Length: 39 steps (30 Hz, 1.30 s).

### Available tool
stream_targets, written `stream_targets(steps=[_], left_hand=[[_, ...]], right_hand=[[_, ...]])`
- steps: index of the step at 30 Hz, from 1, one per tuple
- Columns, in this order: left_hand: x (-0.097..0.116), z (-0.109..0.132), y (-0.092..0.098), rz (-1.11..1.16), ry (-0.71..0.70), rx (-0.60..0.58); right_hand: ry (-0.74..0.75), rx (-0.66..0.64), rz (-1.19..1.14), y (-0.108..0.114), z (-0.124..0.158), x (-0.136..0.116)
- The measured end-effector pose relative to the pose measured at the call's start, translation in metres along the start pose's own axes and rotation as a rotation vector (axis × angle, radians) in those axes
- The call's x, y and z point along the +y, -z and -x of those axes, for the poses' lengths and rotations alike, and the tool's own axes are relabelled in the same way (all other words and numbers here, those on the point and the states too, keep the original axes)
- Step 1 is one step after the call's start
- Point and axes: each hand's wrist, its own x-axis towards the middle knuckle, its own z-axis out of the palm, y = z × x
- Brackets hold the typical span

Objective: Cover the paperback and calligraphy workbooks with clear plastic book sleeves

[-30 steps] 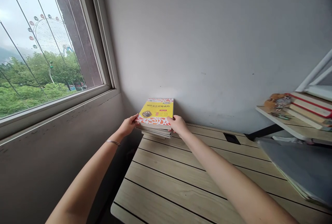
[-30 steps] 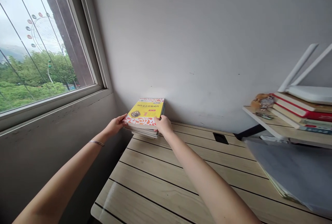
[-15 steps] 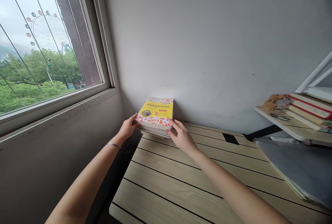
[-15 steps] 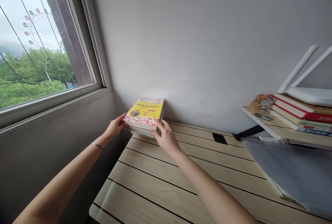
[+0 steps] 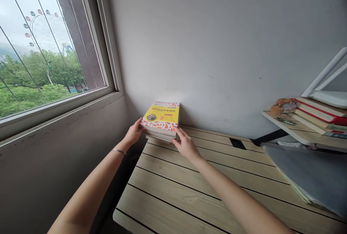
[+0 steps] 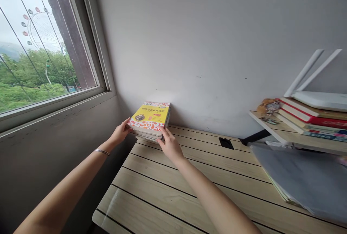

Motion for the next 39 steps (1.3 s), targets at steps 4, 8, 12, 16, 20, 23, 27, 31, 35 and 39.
stream_targets(steps=[4,8,12,16,20,23,27,31,35,39], left_hand=[[-0.001,0.001,-0.002,-0.036,-0.011,0.029],[-0.002,0.0,-0.002,-0.131,-0.03,0.01],[0.0,0.0,-0.002,-0.15,-0.034,0.01],[0.006,0.001,-0.001,-0.14,-0.027,0.007],[0.01,0.003,0.0,-0.123,-0.009,0.032],[0.012,0.003,0.0,-0.106,0.009,0.045],[0.012,0.0,0.001,-0.093,0.021,0.021],[0.011,0.0,0.001,-0.086,0.028,0.001],[0.005,0.003,-0.002,-0.043,-0.011,0.014],[-0.002,0.003,-0.004,-0.007,-0.043,0.019]], right_hand=[[0.015,0.048,0.081,-0.007,0.003,0.001],[0.032,0.085,0.193,-0.012,0.004,0.002],[0.041,0.086,0.282,-0.012,0.004,0.001],[0.004,0.045,0.338,-0.009,0.003,-0.004],[-0.019,-0.019,0.353,-0.005,0.001,-0.009],[-0.037,-0.038,0.326,-0.002,-0.002,-0.011],[-0.059,-0.064,0.301,0.0,-0.005,-0.013],[-0.056,-0.056,0.292,0.003,0.0,-0.014],[-0.03,-0.052,0.354,0.001,0.009,-0.01],[-0.007,-0.104,0.446,-0.005,0.011,-0.001]])
